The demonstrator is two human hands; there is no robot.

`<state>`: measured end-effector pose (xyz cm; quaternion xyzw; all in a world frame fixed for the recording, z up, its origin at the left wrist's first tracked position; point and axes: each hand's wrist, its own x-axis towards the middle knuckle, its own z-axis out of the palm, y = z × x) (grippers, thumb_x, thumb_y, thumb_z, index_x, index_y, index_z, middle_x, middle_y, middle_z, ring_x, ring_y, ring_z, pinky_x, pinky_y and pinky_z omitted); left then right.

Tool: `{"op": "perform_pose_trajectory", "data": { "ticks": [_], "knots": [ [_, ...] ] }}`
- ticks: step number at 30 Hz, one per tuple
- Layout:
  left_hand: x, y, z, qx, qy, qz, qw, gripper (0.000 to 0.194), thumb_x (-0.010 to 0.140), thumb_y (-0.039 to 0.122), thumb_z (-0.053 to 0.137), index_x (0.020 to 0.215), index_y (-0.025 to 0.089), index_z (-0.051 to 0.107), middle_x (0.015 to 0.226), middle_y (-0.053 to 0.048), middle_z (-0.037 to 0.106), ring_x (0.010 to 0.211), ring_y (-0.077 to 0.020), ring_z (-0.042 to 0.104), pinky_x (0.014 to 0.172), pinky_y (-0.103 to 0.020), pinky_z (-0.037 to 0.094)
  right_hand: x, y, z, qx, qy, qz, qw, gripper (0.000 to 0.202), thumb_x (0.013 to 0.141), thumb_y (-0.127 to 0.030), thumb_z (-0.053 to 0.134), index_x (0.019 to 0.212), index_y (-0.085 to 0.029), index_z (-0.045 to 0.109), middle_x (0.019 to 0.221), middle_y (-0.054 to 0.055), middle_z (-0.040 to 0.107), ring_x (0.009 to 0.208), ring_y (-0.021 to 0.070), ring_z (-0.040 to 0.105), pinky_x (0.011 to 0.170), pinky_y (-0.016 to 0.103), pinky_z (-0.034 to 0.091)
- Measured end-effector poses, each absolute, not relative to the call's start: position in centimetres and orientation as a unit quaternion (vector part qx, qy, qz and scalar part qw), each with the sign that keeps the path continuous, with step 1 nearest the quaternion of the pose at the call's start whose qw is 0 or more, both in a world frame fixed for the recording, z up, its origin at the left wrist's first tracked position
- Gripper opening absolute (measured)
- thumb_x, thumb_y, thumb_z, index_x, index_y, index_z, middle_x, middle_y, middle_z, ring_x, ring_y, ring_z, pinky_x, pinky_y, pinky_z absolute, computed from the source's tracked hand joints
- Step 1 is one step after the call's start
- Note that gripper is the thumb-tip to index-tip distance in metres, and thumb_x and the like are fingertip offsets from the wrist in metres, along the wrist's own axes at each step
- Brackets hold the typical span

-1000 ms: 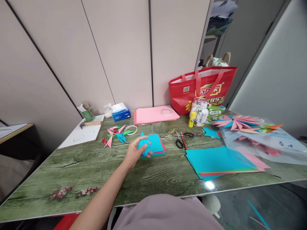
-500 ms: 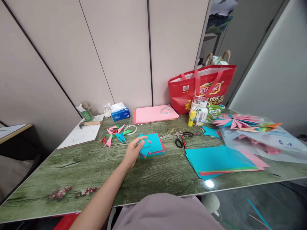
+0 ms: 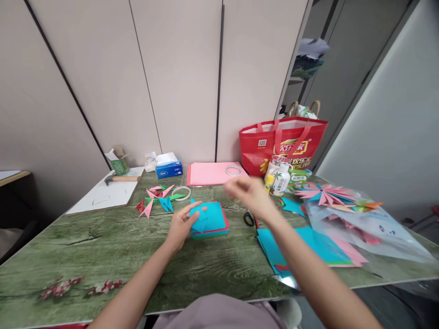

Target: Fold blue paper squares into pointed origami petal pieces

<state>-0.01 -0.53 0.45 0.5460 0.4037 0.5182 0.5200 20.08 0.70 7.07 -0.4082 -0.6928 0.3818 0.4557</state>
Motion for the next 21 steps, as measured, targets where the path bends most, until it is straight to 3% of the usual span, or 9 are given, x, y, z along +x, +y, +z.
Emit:
{"op": "perform_pose_trajectory", "data": {
  "ticks": [3, 5, 12, 21],
  "knots": [
    [-0.1, -0.5, 0.5, 0.549, 0.423, 0.521, 0.499, 0.047, 0.067, 0.034, 0.064, 0.109, 0.013, 0.057, 0.09, -0.009, 0.069, 0.071, -0.0188, 0.062, 0.059, -0.025, 0.047, 17.6, 1.3, 3.9, -0.409, -0.673, 0.505, 0.353, 0.031, 0.067, -0.043, 0.061, 0.073, -0.013, 0.062, 0.059, 0.001, 0.06, 0.058, 0.0137, 0.057, 0.057, 0.029, 0.048],
    [-0.1, -0.5, 0.5, 0.551, 0.424, 0.515, 0.501, 0.045, 0.068, 0.033, 0.063, 0.108, 0.012, 0.058, 0.089, -0.008, 0.069, 0.073, -0.0186, 0.061, 0.06, -0.025, 0.047, 16.2, 1.4, 1.8, -0.401, -0.616, 0.601, 0.315, 0.035, 0.061, -0.048, 0.063, 0.069, -0.013, 0.061, 0.056, 0.0, 0.06, 0.053, 0.0126, 0.058, 0.056, 0.028, 0.049],
    [0.2, -0.6, -0.1, 0.542, 0.417, 0.492, 0.539, 0.051, 0.067, 0.031, 0.064, 0.113, 0.012, 0.055, 0.089, -0.01, 0.069, 0.07, -0.0175, 0.061, 0.059, -0.024, 0.047, 15.9, 1.0, 0.1, -0.378, -0.54, 0.671, 0.338, 0.041, 0.051, -0.048, 0.069, 0.062, -0.01, 0.059, 0.051, 0.001, 0.061, 0.047, 0.0102, 0.059, 0.052, 0.023, 0.049],
    [0.8, -0.8, 0.1, 0.484, 0.414, 0.514, 0.574, 0.057, 0.063, 0.031, 0.067, 0.115, 0.013, 0.054, 0.091, -0.011, 0.068, 0.066, -0.017, 0.062, 0.056, -0.025, 0.048, 15.6, 1.0, -0.3, -0.379, -0.524, 0.668, 0.368, 0.037, 0.052, -0.044, 0.07, 0.061, -0.01, 0.06, 0.048, 0.001, 0.061, 0.044, 0.0104, 0.058, 0.047, 0.023, 0.048]
  ]
}}
